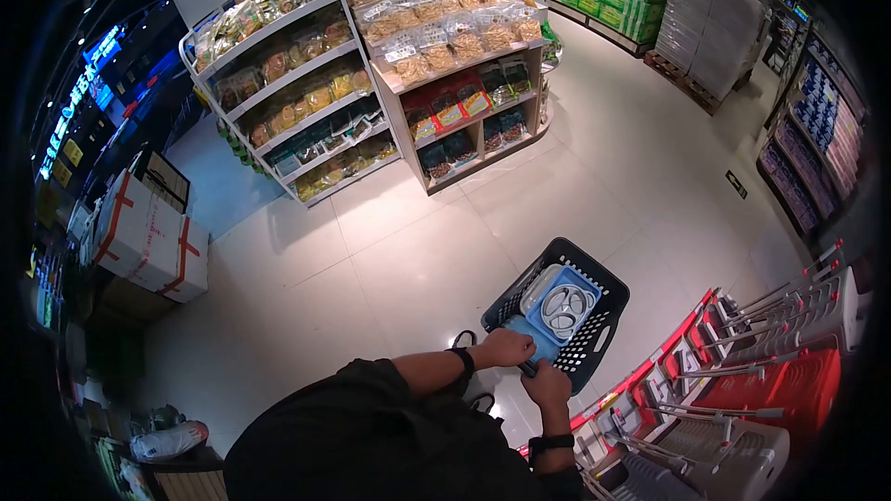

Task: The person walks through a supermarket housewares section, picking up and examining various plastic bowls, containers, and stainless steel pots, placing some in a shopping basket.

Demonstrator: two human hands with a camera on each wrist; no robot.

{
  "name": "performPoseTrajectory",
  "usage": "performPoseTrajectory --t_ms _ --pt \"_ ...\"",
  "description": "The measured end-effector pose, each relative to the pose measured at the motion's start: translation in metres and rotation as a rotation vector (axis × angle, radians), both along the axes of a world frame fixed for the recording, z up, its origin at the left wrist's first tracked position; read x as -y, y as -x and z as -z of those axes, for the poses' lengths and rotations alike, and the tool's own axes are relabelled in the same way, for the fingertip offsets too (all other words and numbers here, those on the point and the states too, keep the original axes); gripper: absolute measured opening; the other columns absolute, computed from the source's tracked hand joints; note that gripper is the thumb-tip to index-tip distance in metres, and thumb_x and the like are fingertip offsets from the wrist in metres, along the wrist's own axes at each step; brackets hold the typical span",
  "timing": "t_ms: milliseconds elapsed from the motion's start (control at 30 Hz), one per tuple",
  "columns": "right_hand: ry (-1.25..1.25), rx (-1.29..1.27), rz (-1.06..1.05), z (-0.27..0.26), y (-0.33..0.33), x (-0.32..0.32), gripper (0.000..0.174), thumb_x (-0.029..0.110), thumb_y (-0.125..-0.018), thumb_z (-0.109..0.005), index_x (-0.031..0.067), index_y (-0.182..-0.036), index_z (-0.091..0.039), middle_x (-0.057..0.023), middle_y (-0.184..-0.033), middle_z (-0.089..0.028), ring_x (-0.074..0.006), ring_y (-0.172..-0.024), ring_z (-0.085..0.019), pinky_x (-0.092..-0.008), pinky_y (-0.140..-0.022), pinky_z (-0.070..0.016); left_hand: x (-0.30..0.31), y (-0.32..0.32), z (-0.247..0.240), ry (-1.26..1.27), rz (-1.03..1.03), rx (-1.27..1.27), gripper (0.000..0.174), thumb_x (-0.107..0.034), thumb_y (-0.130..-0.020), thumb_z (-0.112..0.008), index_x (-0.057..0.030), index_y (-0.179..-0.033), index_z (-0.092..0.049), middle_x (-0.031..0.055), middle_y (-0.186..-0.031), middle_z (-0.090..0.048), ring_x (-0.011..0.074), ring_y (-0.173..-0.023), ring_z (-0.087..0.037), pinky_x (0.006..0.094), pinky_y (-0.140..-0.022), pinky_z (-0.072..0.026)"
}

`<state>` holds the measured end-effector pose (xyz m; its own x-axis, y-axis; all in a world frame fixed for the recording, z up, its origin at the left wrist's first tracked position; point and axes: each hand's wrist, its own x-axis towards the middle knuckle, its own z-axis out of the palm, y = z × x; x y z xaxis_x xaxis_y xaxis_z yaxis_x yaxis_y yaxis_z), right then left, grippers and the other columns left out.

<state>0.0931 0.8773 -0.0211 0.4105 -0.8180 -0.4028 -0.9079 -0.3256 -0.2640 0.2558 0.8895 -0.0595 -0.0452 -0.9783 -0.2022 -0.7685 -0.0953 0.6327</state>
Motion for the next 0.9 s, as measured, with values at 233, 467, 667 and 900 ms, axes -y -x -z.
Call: performPoseTrajectory --t_ms 233,467,667,900 --pt "-0.003 -0.012 0.064 -0.004 -0.003 0.018 0.036 0.041 -0.07 -0.065 0.0116 -0.09 -0.066 -0.0141 -0.079 -0.068 -0.0331 -0.076 -0.067 -0.0452 -0.069 -0.0538 0.029 -0.01 -0.006 0.026 0.19 -0.021 0.042 -0.04 -0.092 -0.04 -0.0077 -0.085 -0.066 0.0187 -0.079 -0.067 0.0379 -0.073 -0.065 0.0497 -0.068 -0.0516" --pt "-0.089 -0.014 0.227 0.008 -0.055 0.054 0.035 0.037 -0.071 -0.062 0.012 -0.095 -0.065 -0.0137 -0.085 -0.068 -0.032 -0.081 -0.067 -0.045 -0.071 -0.0531 0.089 -0.061 0.001 -0.013 0.274 0.02 0.039 -0.04 -0.091 -0.042 -0.0091 -0.085 -0.066 0.0192 -0.079 -0.067 0.0385 -0.075 -0.065 0.0497 -0.07 -0.0515" --pt "0.023 0.086 0.31 0.014 -0.103 0.091 0.03 0.036 -0.072 -0.063 0.0128 -0.091 -0.062 -0.0134 -0.074 -0.066 -0.0326 -0.072 -0.066 -0.0456 -0.063 -0.052 0.153 -0.105 0.002 -0.052 0.338 0.116 0.041 -0.043 -0.09 -0.043 -0.0106 -0.092 -0.068 0.0204 -0.082 -0.067 0.0393 -0.08 -0.065 0.0497 -0.074 -0.0501" --pt "0.121 0.149 0.427 0.029 -0.102 0.102 0.034 0.036 -0.071 -0.068 0.0097 -0.091 -0.06 -0.0122 -0.072 -0.065 -0.0322 -0.071 -0.066 -0.0458 -0.063 -0.0514 0.196 -0.12 -0.005 -0.12 0.42 0.125 0.041 -0.042 -0.091 -0.042 -0.009 -0.095 -0.067 0.0205 -0.083 -0.067 0.0384 -0.082 -0.065 0.0486 -0.075 -0.0497"
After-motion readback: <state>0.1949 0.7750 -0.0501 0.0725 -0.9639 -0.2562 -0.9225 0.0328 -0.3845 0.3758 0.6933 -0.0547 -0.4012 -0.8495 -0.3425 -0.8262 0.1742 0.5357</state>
